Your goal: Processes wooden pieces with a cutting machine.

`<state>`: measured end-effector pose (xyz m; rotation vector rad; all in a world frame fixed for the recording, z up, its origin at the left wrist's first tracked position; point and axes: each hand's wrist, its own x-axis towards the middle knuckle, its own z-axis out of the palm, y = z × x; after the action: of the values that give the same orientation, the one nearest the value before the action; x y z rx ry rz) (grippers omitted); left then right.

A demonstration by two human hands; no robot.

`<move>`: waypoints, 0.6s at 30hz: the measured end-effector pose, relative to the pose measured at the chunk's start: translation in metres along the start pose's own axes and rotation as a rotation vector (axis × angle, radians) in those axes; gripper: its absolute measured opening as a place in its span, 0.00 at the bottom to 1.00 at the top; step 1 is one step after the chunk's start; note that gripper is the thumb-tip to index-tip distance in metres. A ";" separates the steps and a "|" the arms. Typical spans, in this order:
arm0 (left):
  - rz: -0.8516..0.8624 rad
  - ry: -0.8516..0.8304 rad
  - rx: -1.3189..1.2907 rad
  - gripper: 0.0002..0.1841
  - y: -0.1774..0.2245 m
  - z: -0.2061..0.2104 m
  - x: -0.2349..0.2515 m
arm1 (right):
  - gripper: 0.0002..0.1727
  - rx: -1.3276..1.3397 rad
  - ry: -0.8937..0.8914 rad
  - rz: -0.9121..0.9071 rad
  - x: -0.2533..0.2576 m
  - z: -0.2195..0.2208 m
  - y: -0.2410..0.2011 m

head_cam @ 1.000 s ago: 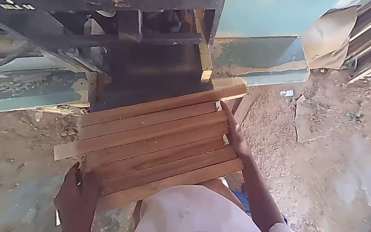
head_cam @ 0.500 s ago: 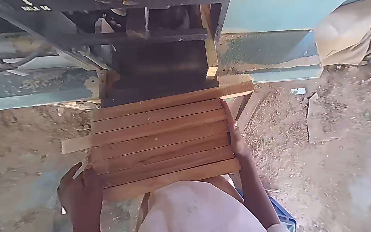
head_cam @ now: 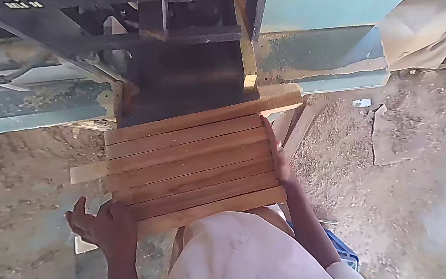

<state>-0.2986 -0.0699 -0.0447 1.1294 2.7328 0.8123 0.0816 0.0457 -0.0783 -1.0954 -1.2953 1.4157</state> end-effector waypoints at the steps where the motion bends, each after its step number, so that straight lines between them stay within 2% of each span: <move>1: 0.020 -0.004 0.018 0.24 -0.001 -0.001 0.001 | 0.51 0.004 0.000 0.003 0.001 0.001 0.001; 6: -0.053 -0.029 0.047 0.29 0.002 -0.017 0.003 | 0.57 0.014 0.008 -0.062 -0.004 -0.004 0.009; 8: 0.033 -0.018 0.048 0.25 0.005 -0.024 -0.001 | 0.59 0.017 0.005 -0.118 -0.015 -0.014 0.008; 10: 0.163 -0.057 0.060 0.25 0.006 -0.030 -0.011 | 0.61 0.025 0.006 -0.129 -0.032 -0.020 0.009; 12: 0.367 -0.129 0.059 0.35 0.006 -0.029 -0.028 | 0.63 0.001 0.001 -0.092 -0.049 -0.015 0.013; 14: 0.540 -0.278 0.023 0.49 0.010 -0.025 -0.054 | 0.63 -0.011 -0.001 -0.014 -0.063 0.000 0.016; 15: 0.602 -0.348 0.024 0.51 0.011 -0.021 -0.065 | 0.64 -0.005 0.009 0.021 -0.066 0.007 0.016; 18: 0.727 -0.368 0.183 0.59 0.014 -0.006 -0.077 | 0.62 0.014 -0.024 0.023 -0.065 0.015 0.017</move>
<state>-0.2355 -0.1166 -0.0422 2.1134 2.1121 0.3326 0.0791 -0.0216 -0.0919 -1.0904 -1.2916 1.4565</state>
